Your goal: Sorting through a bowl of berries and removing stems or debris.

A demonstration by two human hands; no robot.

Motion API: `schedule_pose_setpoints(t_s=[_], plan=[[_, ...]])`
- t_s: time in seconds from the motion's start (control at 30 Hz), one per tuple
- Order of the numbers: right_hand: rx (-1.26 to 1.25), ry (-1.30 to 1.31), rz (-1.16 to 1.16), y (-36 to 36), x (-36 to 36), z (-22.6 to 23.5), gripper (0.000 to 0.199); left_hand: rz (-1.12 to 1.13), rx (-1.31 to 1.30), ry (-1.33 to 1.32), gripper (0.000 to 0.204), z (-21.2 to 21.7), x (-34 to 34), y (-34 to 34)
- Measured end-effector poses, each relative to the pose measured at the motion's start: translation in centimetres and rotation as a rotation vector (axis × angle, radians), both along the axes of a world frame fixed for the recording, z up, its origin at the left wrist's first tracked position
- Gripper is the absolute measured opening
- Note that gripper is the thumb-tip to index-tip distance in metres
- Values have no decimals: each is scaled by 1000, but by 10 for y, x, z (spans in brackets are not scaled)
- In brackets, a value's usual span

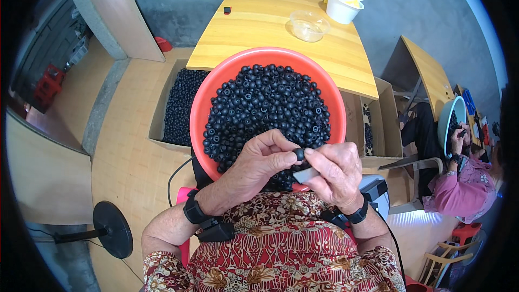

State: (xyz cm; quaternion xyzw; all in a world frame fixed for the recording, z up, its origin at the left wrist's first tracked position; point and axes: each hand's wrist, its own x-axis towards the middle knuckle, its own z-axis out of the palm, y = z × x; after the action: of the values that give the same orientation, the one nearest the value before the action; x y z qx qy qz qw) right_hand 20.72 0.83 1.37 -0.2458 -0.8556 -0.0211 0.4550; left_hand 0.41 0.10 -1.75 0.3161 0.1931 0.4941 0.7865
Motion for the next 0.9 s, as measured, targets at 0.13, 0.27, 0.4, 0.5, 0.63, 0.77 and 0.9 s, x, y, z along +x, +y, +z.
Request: schedule_pose_setpoints(t_s=[0.13, 0.27, 0.4, 0.5, 0.63, 0.77, 0.9], plan=[[-63, 37, -39, 2, -3, -3, 45, 12, 13, -5, 10, 2, 1, 0], [-166, 142, -5, 6, -7, -3, 40, 26, 47, 3, 10, 0, 0, 0], [-237, 190, 14, 6, -9, -1, 37, 39, 42, 63, 11, -2, -1, 0], [-229, 169, 17, 7, -8, -2, 38, 11, -25, 21, 11, -2, -3, 1], [-213, 143, 17, 7, -7, -2, 39, 33, 2, 33, 11, -1, -2, 0], [-233, 144, 43, 8, -6, -3, 40, 56, 31, 50, 9, -3, 0, 0], [-228, 84, 74, 10, -3, -3, 43, -53, -148, 6, 14, -3, -3, 2]])
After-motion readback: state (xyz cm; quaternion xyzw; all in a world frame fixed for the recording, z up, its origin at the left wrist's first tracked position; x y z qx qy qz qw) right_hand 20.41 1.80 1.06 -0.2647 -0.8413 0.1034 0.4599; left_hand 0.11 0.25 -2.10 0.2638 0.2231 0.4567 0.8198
